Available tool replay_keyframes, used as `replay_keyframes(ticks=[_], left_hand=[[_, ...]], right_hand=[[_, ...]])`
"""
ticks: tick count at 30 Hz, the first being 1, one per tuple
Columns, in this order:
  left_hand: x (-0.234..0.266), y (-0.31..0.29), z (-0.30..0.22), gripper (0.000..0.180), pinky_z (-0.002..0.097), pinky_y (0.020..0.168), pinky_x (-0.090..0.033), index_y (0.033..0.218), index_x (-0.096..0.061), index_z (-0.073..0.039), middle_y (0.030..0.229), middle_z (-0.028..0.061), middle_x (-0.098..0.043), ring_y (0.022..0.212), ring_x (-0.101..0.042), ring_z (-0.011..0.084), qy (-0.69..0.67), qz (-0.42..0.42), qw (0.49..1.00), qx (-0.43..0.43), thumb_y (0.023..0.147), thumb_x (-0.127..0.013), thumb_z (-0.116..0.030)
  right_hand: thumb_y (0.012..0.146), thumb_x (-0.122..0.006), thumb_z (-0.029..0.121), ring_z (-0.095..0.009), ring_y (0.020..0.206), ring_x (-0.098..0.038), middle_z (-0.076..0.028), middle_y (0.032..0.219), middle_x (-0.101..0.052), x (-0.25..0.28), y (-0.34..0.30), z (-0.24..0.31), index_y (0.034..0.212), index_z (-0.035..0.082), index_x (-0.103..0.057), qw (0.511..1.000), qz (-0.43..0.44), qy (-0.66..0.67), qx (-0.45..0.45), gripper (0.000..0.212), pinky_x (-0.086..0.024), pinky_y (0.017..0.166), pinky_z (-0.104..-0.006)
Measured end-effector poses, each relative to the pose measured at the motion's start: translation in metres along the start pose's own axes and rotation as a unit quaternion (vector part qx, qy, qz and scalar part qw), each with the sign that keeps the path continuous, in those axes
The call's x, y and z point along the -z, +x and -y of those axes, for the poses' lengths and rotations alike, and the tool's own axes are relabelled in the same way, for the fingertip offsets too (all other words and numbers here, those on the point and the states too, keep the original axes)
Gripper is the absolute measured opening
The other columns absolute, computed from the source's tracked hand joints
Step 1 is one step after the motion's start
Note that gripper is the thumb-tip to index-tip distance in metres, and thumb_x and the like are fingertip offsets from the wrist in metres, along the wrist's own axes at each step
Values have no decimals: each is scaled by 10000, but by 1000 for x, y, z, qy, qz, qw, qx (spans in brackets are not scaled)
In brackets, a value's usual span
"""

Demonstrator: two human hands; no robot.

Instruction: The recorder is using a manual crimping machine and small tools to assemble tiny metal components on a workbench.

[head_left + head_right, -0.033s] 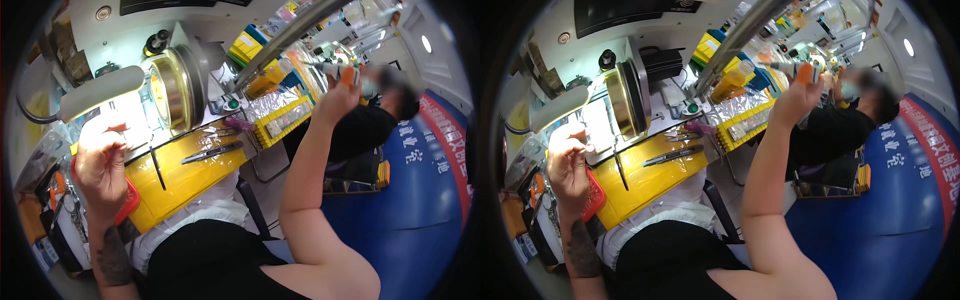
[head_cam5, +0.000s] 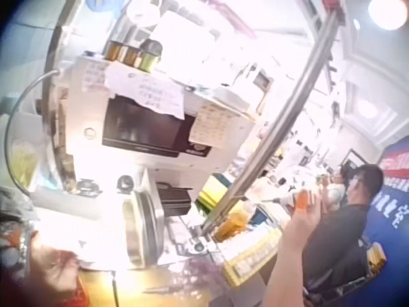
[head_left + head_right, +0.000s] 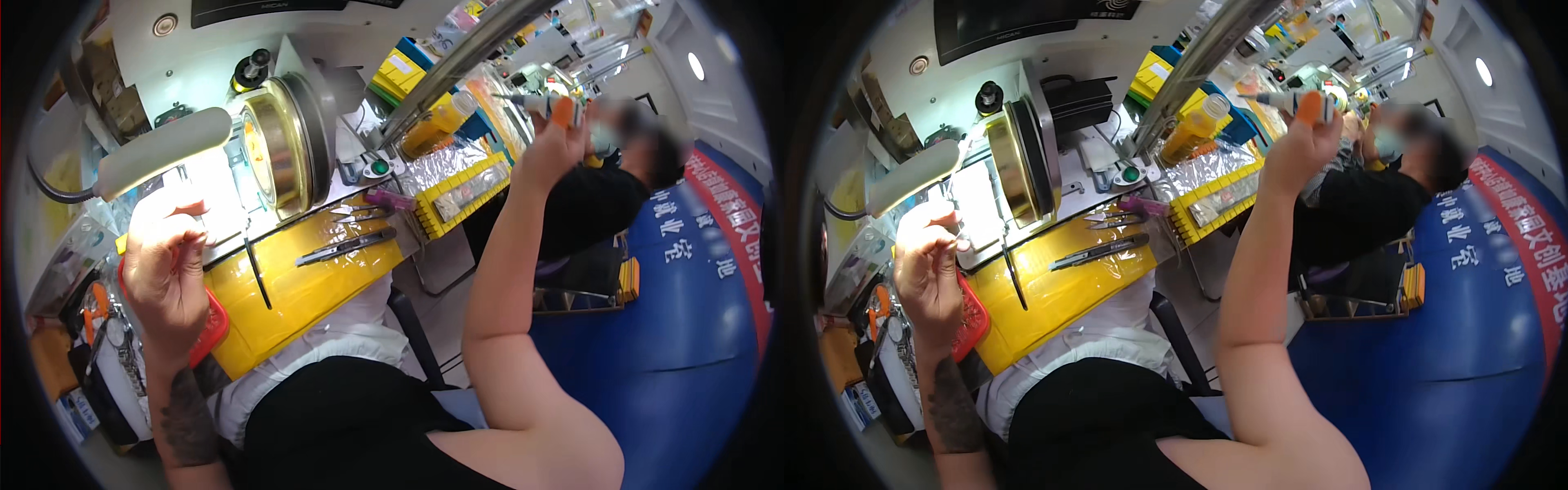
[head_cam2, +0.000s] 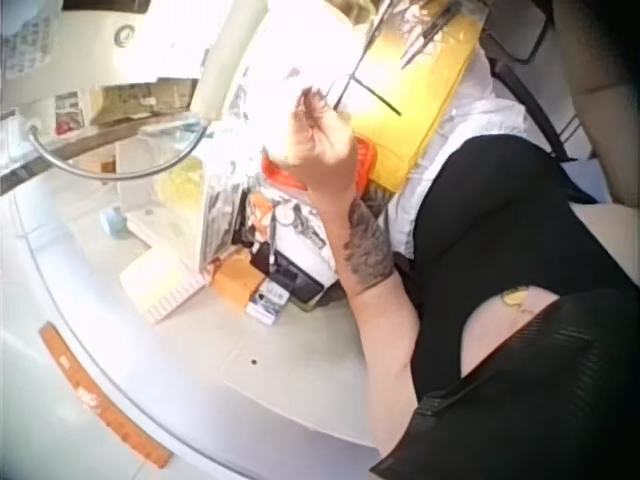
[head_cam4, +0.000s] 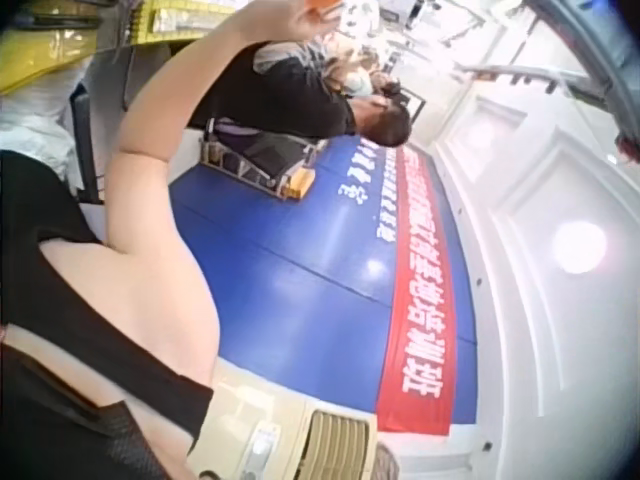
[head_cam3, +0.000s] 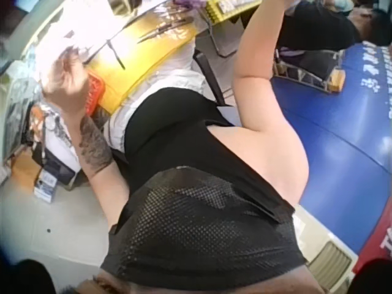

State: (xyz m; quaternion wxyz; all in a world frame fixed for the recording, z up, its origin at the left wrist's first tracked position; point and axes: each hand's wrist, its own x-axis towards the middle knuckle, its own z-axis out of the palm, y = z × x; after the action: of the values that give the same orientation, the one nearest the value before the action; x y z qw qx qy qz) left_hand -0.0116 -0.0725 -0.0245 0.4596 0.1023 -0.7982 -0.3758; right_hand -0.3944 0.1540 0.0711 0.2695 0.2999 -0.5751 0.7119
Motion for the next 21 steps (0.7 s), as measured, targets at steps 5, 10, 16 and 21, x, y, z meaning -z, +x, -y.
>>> replay_keyframes(ticks=[5, 10, 16, 21], left_hand=[[2, -5, 4, 136, 348, 853, -559, 984, -607, 17, 1067, 180, -661, 1006, -688, 271, 6, -32, 999, 16, 912, -619, 131], [3, 3, -4, 160, 370, 871, -557, 990, -619, 29, 1034, 180, -674, 1025, -704, 297, 23, -10, 999, -30, 884, -632, 148], [4, 9, -4, 172, 361, 878, -554, 990, -630, 32, 1051, 197, -702, 1002, -716, 287, 24, -16, 999, -38, 866, -643, 150], [9, 1, 5, 153, 376, 996, -504, 1052, -601, 19, 1214, 211, -658, 1124, -656, 273, 11, 16, 1000, -19, 932, -616, 112]], right_hand=[[978, -715, 242, -130, 840, -652, -72, 941, -690, -20, 6, -43, 1018, -12, -618, 982, 115, -149, -20, 275, -530, 794, -302], [977, -707, 211, -137, 898, -609, -108, 1012, -678, 10, -80, -36, 1037, -25, -632, 993, 34, -97, -66, 255, -493, 792, -318], [761, -723, -40, -334, 943, -615, -149, 1034, -608, 11, -169, 50, 1034, 15, -681, 852, 476, -216, -32, 282, -502, 846, -387], [739, -775, -19, -360, 1071, -582, -143, 1064, -586, 20, -180, 39, 1064, -4, -672, 807, 525, -263, -67, 341, -487, 918, -416]])
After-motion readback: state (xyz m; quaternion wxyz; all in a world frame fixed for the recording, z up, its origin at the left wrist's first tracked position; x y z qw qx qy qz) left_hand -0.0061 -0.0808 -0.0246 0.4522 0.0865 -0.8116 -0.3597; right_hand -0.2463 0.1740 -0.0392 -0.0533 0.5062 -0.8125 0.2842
